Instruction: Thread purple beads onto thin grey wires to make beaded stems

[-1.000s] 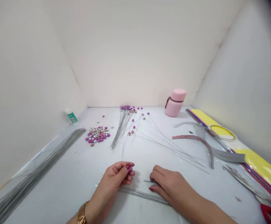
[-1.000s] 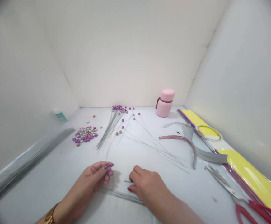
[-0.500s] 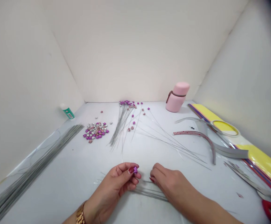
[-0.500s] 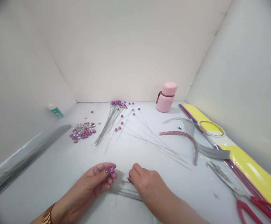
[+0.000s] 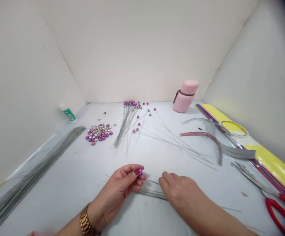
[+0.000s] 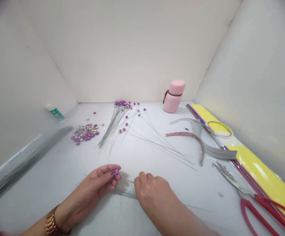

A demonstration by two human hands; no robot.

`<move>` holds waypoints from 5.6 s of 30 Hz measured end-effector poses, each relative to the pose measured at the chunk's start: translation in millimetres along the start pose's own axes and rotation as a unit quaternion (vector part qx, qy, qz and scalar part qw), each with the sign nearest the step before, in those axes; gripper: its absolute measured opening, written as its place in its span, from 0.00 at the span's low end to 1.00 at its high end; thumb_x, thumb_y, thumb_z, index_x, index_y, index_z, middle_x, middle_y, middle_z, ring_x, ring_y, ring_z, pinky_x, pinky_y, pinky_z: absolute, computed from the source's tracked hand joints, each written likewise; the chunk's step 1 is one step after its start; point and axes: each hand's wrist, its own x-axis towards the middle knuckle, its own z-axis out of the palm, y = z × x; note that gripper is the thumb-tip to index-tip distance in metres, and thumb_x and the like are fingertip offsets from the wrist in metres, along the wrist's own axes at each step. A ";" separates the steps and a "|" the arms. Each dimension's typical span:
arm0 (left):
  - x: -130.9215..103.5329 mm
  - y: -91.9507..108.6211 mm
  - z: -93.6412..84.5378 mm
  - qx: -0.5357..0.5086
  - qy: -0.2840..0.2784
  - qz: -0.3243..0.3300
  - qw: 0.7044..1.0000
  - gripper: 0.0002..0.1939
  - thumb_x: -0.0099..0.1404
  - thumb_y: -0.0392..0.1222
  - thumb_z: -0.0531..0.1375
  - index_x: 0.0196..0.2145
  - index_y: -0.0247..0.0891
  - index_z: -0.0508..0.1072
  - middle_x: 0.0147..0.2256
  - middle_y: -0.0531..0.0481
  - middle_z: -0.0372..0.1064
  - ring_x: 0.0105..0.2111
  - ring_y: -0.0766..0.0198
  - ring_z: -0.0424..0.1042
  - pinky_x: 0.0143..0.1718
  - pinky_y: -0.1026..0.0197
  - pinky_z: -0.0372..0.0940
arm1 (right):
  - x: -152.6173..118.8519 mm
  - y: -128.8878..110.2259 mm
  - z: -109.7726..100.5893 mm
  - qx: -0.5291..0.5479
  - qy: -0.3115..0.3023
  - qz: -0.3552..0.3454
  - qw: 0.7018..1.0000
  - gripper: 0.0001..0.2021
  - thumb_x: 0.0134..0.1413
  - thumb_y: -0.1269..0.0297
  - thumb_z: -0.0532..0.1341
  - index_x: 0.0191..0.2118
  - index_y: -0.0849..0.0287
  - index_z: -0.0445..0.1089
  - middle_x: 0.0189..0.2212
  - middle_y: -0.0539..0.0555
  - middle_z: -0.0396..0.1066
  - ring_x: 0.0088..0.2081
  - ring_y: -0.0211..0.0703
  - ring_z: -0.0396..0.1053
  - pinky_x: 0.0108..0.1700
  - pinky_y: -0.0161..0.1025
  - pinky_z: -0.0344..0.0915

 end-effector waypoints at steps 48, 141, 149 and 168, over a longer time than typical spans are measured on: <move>-4.8 -4.3 10.3 -0.014 -0.053 -0.059 0.997 0.09 0.58 0.37 0.57 0.35 0.29 0.71 0.27 0.48 0.69 0.25 0.74 0.66 0.31 0.70 0.61 | 0.1 -2.3 -5.8 0.435 0.029 0.067 0.898 0.12 0.58 0.68 0.45 0.32 0.57 0.65 0.24 0.47 0.67 0.25 0.33 0.63 0.29 0.29 0.57; -3.1 11.6 3.0 0.106 0.012 0.051 0.993 0.09 0.56 0.41 0.58 0.32 0.33 0.70 0.25 0.52 0.67 0.25 0.72 0.64 0.31 0.69 0.58 | 9.5 13.2 -3.4 0.387 0.110 0.139 0.905 0.09 0.55 0.71 0.50 0.34 0.57 0.68 0.27 0.50 0.67 0.30 0.37 0.64 0.33 0.33 0.59; 0.8 5.9 -1.6 0.049 0.028 0.042 0.998 0.08 0.57 0.38 0.58 0.35 0.32 0.69 0.27 0.51 0.67 0.26 0.72 0.65 0.33 0.69 0.61 | 5.4 6.8 -6.8 0.312 0.065 0.095 0.943 0.04 0.52 0.69 0.55 0.32 0.58 0.66 0.31 0.51 0.63 0.34 0.39 0.62 0.34 0.35 0.60; -4.7 22.6 -8.2 0.158 0.080 0.174 0.969 0.09 0.57 0.41 0.58 0.36 0.36 0.70 0.27 0.51 0.68 0.28 0.70 0.66 0.32 0.68 0.62 | 7.2 -3.0 -15.8 0.293 -0.056 0.079 0.951 0.08 0.53 0.76 0.51 0.27 0.61 0.61 0.25 0.50 0.64 0.27 0.37 0.62 0.30 0.32 0.59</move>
